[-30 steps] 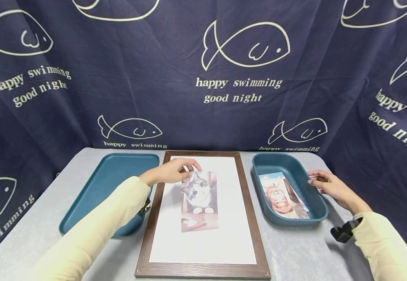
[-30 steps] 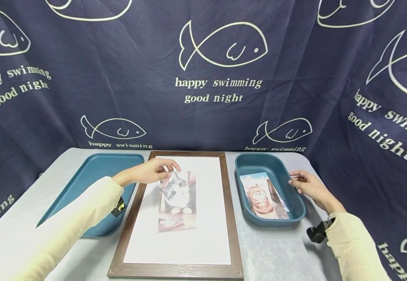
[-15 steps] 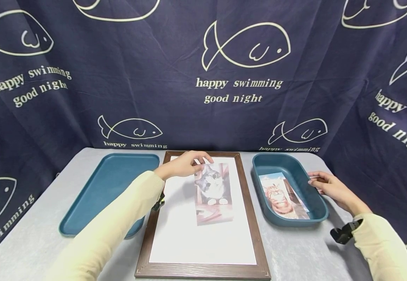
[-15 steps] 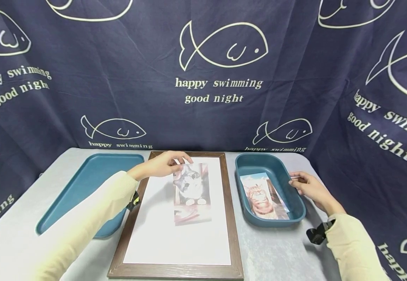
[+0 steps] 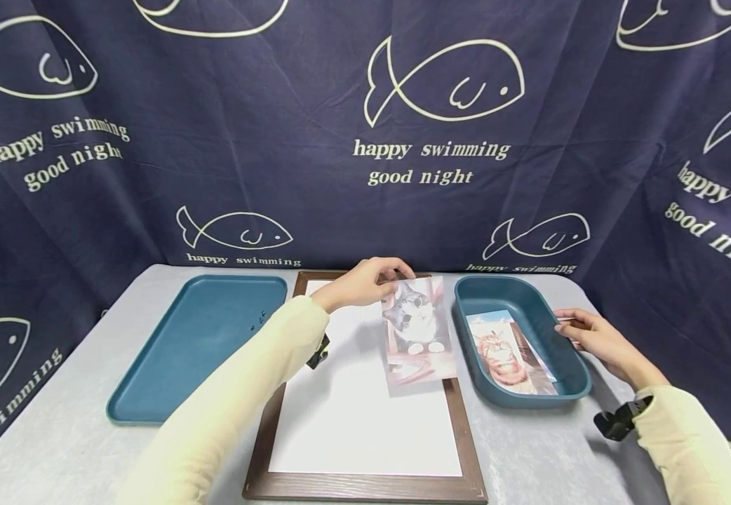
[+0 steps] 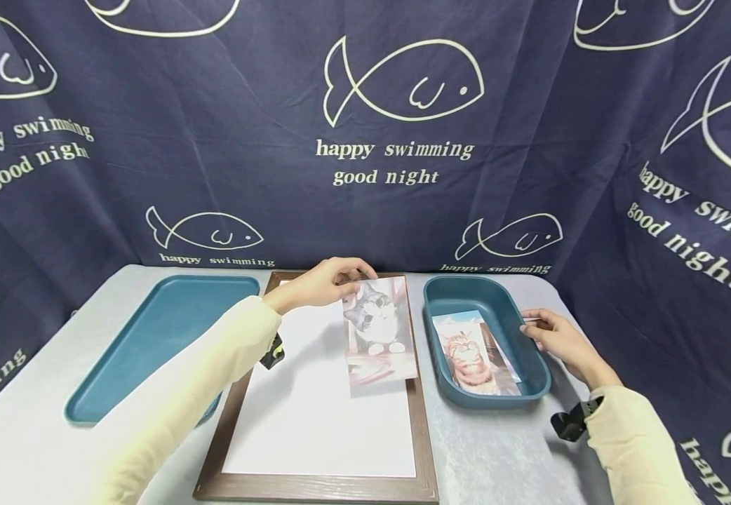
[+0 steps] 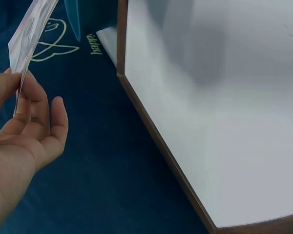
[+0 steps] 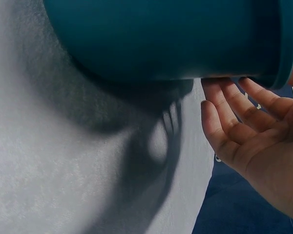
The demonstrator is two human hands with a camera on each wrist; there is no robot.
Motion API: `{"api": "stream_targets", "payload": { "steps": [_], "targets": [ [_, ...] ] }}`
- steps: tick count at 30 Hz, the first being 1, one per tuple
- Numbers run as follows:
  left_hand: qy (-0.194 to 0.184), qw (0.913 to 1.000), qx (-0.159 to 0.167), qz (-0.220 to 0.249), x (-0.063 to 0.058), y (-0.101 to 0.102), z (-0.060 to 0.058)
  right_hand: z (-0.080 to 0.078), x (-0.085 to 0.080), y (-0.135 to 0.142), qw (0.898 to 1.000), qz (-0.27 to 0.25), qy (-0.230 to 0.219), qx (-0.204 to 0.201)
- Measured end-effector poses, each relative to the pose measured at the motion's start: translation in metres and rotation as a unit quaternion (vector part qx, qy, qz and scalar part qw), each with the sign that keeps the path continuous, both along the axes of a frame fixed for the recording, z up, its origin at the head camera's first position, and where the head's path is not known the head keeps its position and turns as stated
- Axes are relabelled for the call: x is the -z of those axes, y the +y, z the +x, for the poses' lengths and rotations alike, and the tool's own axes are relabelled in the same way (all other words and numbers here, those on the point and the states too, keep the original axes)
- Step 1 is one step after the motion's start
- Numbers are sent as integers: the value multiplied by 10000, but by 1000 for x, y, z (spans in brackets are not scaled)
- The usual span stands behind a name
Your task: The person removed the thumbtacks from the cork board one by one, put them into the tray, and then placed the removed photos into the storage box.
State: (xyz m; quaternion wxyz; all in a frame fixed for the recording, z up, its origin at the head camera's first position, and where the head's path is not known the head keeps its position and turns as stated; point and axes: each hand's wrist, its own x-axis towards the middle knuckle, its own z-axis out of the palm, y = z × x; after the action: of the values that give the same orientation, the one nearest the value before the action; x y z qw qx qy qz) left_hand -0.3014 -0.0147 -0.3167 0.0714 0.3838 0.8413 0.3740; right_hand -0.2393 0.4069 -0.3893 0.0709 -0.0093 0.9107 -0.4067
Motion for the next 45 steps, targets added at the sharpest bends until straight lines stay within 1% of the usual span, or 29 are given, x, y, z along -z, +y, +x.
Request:
{"api": "stream_targets", "payload": {
  "steps": [7,13,17,22,27,33,38,45],
  "targets": [
    [152,9990,-299,297,-5,21,0,0,0,-1,10000,70,21,4],
    [235,9975,-411,531,-9,37,1,0,-1,-4,9999,74,67,-18],
    [272,9967,-470,605,-10,47,1,1,-1,-4,9999,32,131,-41],
    [266,9957,-570,683,-9,60,0,1,-1,-4,9999,34,120,-38],
    [253,9936,-773,786,-7,72,-1,1,0,-4,9999,65,98,-35],
    [442,9897,-1000,922,-4,87,-1,2,0,-4,9999,-7,150,-44],
    [521,9885,-1016,996,0,98,0,1,1,-4,9998,-21,189,-55],
    [616,9885,-1022,924,2,114,6,2,0,-4,9997,-12,223,-16]
  ]
}}
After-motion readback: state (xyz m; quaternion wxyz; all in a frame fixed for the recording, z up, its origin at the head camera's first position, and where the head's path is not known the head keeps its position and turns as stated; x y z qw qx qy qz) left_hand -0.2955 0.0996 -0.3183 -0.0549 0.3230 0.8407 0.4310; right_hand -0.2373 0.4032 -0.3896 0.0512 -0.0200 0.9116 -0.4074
